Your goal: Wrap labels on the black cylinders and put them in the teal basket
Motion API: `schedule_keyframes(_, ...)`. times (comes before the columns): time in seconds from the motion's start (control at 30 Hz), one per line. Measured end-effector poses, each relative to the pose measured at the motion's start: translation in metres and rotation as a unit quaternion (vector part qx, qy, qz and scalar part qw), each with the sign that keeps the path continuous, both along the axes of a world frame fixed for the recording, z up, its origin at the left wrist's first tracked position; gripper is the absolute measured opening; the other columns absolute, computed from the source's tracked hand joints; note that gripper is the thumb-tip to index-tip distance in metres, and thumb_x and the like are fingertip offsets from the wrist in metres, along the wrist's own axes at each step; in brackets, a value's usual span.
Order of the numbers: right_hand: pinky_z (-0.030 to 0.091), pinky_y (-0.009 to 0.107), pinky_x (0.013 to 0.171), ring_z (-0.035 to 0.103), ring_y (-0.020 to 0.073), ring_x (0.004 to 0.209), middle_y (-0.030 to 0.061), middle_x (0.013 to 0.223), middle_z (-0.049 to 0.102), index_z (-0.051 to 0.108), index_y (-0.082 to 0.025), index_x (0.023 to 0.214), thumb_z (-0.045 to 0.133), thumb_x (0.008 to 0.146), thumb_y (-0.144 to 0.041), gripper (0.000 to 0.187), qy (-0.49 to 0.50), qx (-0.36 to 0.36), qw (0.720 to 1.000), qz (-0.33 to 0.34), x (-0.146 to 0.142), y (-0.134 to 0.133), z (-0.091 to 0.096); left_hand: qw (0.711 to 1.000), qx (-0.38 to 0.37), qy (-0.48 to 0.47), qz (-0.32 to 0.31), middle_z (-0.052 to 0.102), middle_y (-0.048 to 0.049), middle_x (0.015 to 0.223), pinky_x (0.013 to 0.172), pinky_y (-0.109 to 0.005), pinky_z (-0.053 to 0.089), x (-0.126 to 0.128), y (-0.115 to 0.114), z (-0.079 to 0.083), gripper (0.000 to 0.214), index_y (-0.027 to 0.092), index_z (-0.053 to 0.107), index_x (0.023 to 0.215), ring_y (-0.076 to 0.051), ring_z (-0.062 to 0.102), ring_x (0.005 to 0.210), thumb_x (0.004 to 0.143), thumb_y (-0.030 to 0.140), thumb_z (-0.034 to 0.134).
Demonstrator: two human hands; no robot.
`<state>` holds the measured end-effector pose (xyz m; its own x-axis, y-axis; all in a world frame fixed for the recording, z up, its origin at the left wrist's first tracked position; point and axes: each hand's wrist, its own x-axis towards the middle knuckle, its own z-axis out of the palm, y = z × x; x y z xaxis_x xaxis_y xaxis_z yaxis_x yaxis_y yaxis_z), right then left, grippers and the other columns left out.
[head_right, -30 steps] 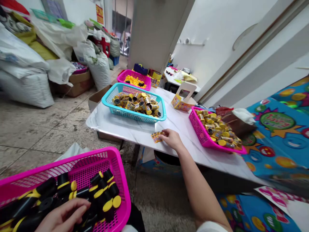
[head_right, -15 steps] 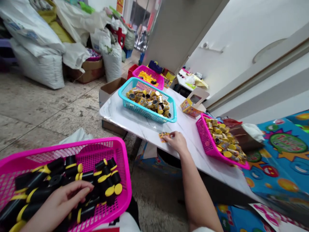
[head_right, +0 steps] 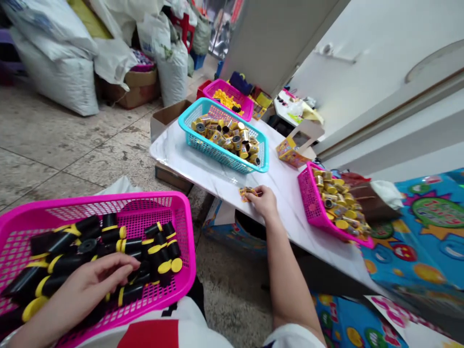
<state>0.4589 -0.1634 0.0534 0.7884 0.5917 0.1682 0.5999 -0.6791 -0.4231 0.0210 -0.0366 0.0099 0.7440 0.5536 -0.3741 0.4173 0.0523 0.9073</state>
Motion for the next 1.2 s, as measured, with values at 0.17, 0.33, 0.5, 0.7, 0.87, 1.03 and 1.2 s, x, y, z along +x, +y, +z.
schedule_keyframes(0.17, 0.042, 0.027, 0.060, 0.052, 0.0150, 0.062, -0.0004, 0.065, 0.058, 0.055, -0.019, 0.065, 0.070, 0.066, -0.042, 0.027, -0.036, 0.080, 0.996, -0.005, -0.020, -0.003, 0.009, 1.000, 0.024, -0.002, 0.018, 0.071, -0.0039, 0.086, 0.070, -0.024, 0.049, -0.003, 0.001, 0.005, 0.032, 0.021, 0.072, 0.088, -0.018, 0.063, 0.078, 0.081, 0.048, 0.058)
schedule_keyframes(0.33, 0.049, 0.030, 0.062, 0.061, 0.0172, 0.065, -0.0002, 0.072, 0.064, 0.058, -0.020, 0.074, 0.078, 0.062, -0.035, 0.027, 0.166, 0.233, 0.955, 0.078, -0.116, 0.003, 0.014, 0.998, -0.026, 0.006, 0.048, 0.065, -0.0024, 0.072, 0.055, -0.022, 0.047, -0.004, -0.003, 0.017, 0.034, 0.016, 0.067, 0.095, -0.012, 0.056, 0.058, 0.083, 0.046, 0.055)
schedule_keyframes(0.5, 0.048, 0.024, 0.055, 0.058, 0.0133, 0.058, -0.0030, 0.065, 0.061, 0.057, -0.021, 0.072, 0.075, 0.069, -0.029, 0.019, 0.452, 0.081, 0.853, 0.249, -0.243, 0.013, -0.025, 0.991, -0.118, -0.039, 0.045, 0.065, -0.0027, 0.081, 0.048, -0.021, 0.045, 0.007, -0.018, 0.009, 0.031, 0.015, 0.059, 0.105, -0.009, 0.055, 0.051, 0.082, 0.035, 0.059)
schedule_keyframes(0.7, 0.046, 0.022, 0.053, 0.057, 0.0121, 0.058, -0.0031, 0.067, 0.062, 0.059, -0.020, 0.082, 0.069, 0.075, -0.031, 0.016, 0.451, 0.048, 0.854, 0.254, -0.281, 0.003, -0.067, 0.994, 0.105, 0.035, -0.022, 0.061, 0.0021, 0.060, 0.056, -0.021, 0.042, 0.004, -0.024, 0.001, 0.013, 0.016, 0.065, 0.077, -0.010, 0.056, 0.057, 0.083, 0.023, 0.056)
schedule_keyframes(0.87, 0.047, 0.024, 0.057, 0.060, 0.0139, 0.058, -0.0004, 0.065, 0.066, 0.063, -0.021, 0.071, 0.066, 0.080, -0.031, 0.013, 0.280, 0.006, 0.915, 0.291, -0.283, 0.003, -0.065, 0.973, 0.213, 0.073, -0.056, 0.068, -0.0003, 0.069, 0.067, -0.024, 0.042, -0.003, -0.017, 0.000, 0.016, 0.016, 0.069, 0.079, -0.013, 0.061, 0.067, 0.085, 0.023, 0.056)
schedule_keyframes(1.03, 0.049, 0.028, 0.069, 0.065, 0.0183, 0.076, 0.0048, 0.082, 0.071, 0.072, -0.024, 0.086, 0.053, 0.090, -0.027, 0.020, 0.128, -0.030, 0.926, 0.353, -0.284, 0.013, -0.069, 0.957, 0.266, 0.095, -0.073, 0.071, -0.0037, 0.075, 0.071, -0.026, 0.042, 0.003, -0.012, -0.004, 0.022, 0.015, 0.072, 0.081, -0.016, 0.063, 0.072, 0.087, 0.025, 0.053)
schedule_keyframes(1.2, 0.052, 0.029, 0.071, 0.064, 0.0185, 0.079, 0.0071, 0.091, 0.066, 0.072, -0.024, 0.103, 0.049, 0.091, -0.025, 0.026, 0.104, 0.023, 0.935, 0.339, -0.277, 0.016, -0.070, 0.954, 0.280, 0.087, -0.070, 0.072, -0.0049, 0.074, 0.065, -0.025, 0.041, 0.003, -0.010, -0.006, 0.028, 0.015, 0.074, 0.088, -0.015, 0.062, 0.066, 0.089, 0.033, 0.052)
